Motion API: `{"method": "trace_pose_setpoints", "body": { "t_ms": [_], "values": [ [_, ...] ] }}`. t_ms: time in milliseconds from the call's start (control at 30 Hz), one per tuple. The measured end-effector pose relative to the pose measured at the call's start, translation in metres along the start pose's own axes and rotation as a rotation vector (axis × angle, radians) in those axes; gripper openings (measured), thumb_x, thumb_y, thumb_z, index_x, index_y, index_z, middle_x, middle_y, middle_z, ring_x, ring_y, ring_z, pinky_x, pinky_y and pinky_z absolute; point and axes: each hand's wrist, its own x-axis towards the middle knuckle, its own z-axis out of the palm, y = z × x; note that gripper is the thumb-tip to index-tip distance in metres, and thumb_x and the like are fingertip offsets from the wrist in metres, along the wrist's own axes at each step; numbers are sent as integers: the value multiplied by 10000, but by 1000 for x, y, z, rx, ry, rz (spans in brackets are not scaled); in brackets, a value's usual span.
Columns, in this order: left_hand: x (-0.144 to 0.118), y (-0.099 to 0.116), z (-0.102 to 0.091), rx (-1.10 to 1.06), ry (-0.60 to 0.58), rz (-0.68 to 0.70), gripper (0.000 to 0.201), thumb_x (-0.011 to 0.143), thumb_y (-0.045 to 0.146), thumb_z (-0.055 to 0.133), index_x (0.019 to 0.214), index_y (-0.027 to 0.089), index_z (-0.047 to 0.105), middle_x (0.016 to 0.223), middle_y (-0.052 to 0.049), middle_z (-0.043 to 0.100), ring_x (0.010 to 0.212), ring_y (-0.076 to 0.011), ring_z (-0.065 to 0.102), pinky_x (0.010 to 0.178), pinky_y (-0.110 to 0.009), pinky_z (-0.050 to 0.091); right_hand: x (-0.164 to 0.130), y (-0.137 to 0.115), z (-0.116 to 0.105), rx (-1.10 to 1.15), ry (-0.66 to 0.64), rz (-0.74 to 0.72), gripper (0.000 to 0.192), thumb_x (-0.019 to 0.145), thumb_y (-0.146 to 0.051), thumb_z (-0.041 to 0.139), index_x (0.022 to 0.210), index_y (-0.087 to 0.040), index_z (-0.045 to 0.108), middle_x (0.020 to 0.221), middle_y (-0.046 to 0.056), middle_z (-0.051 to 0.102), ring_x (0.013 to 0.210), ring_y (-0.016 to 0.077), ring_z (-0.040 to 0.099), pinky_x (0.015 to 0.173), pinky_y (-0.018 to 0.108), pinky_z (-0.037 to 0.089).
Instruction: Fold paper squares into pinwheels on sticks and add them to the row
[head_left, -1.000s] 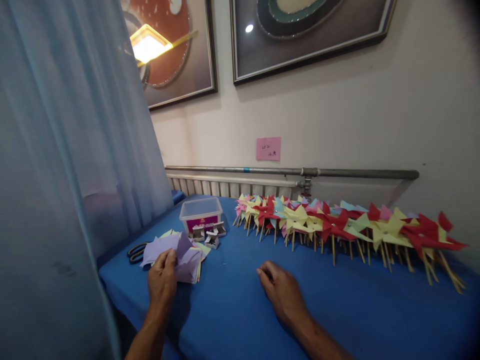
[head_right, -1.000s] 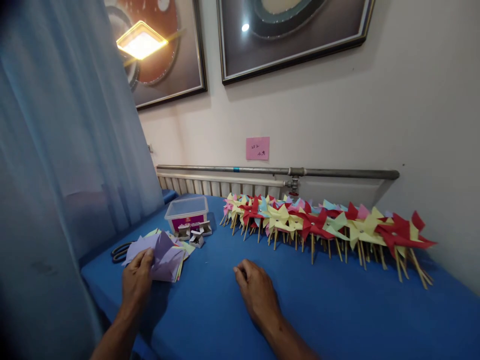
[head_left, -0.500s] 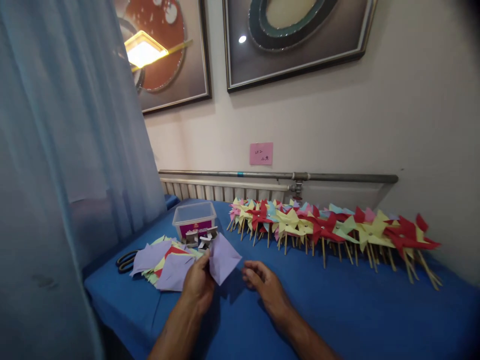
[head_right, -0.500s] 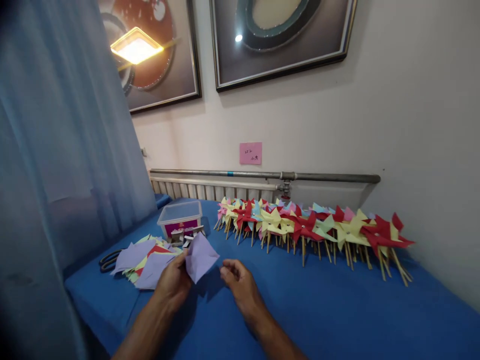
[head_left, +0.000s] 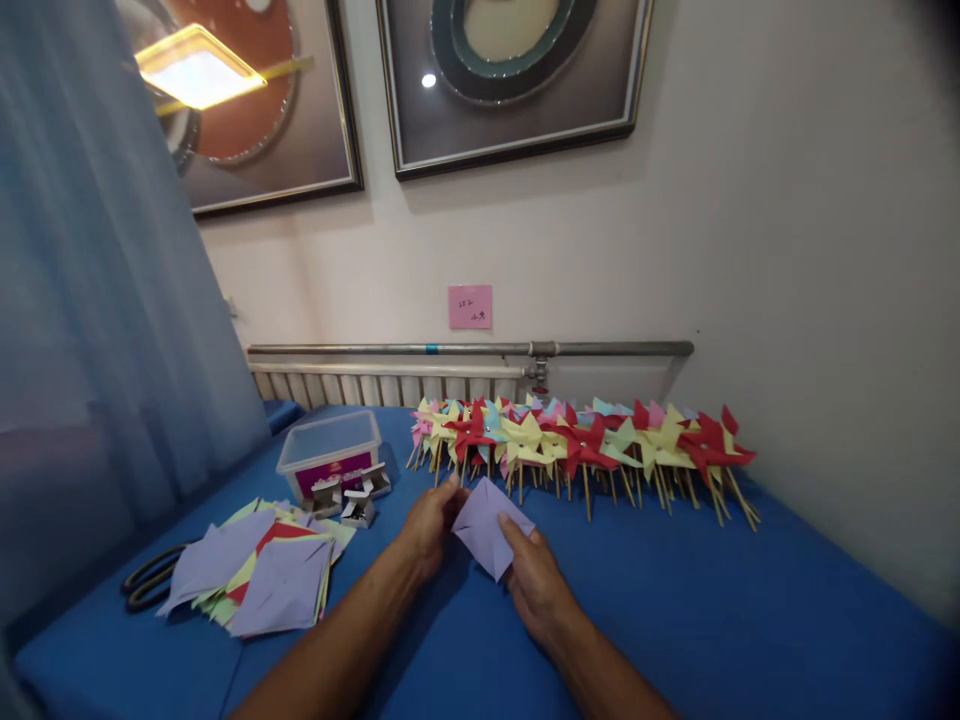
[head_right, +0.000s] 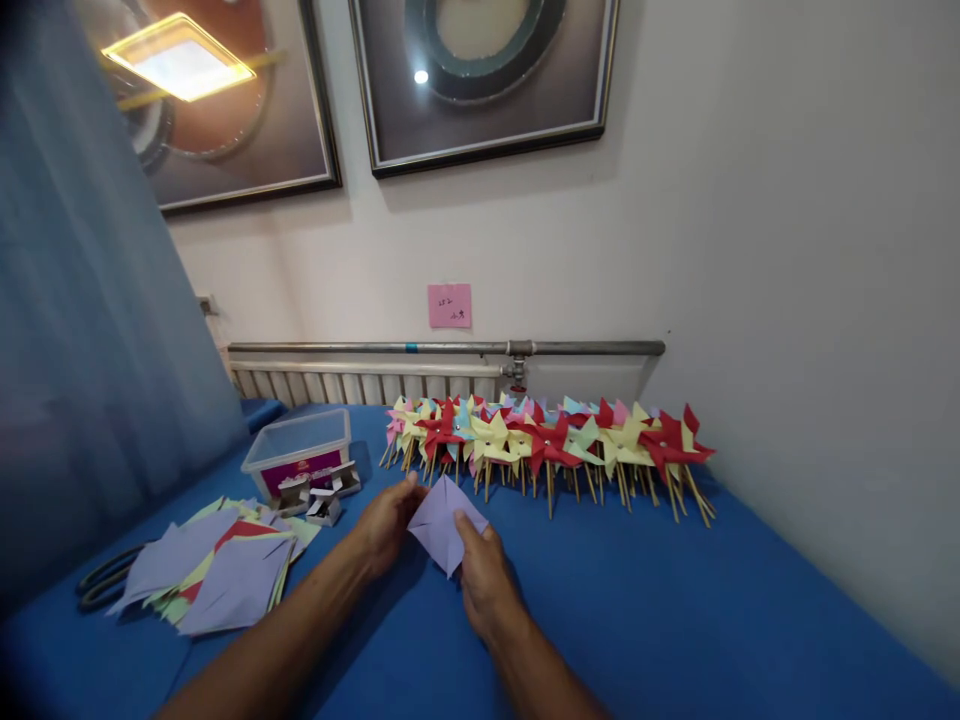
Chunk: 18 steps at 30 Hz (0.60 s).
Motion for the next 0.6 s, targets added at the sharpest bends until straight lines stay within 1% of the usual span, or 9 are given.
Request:
{"method": "trace_pose_setpoints", "body": {
  "t_ms": [33,67,100,200,333,467,600],
  "values": [
    [2,1,-2,9,-46,29,487,720,604,761,711,122,693,653,-71,674,582,-163,585,604,-279,440,1,1,-1,-5,6,2,502,691,-503,852,1044,-167,729,929,107,808,950,327,759,808,422,599],
    [2,0,-4,32,-67,67,467,688,575,799,715,119,700,638,-59,664,566,-149,570,593,-269,427,2,1,-2,-14,3,5,500,701,-498,846,1053,-164,728,926,106,808,943,326,761,802,419,601],
    [3,-1,-6,64,-63,106,439,647,527,842,725,117,708,627,-45,656,553,-135,557,583,-259,415,2,2,-2,-24,-4,6,499,710,-496,840,1062,-161,728,928,106,808,938,324,762,799,418,601],
    [2,-8,-11,144,31,166,390,531,398,915,709,122,704,596,-7,634,521,-101,517,557,-236,380,1,3,-1,-56,-20,2,501,713,-502,841,1062,-160,730,935,102,809,933,320,761,811,421,598],
    [1,-11,-12,129,130,169,368,505,376,899,663,134,671,548,23,596,488,-82,473,528,-224,351,-2,2,2,-84,-47,5,502,697,-510,856,1043,-166,740,893,92,810,921,321,759,824,433,592],
    [0,-7,-9,83,178,186,365,512,385,875,670,137,659,555,20,601,489,-87,480,520,-224,350,-2,2,3,-90,-88,36,488,681,-508,868,997,-155,755,861,99,808,901,327,760,810,438,595],
    [-2,-5,-6,66,200,192,365,494,374,861,682,136,657,573,20,604,499,-85,480,524,-222,357,2,7,0,-95,-31,28,508,621,-465,912,987,-151,756,819,85,809,859,325,767,781,424,600]
  ]
}}
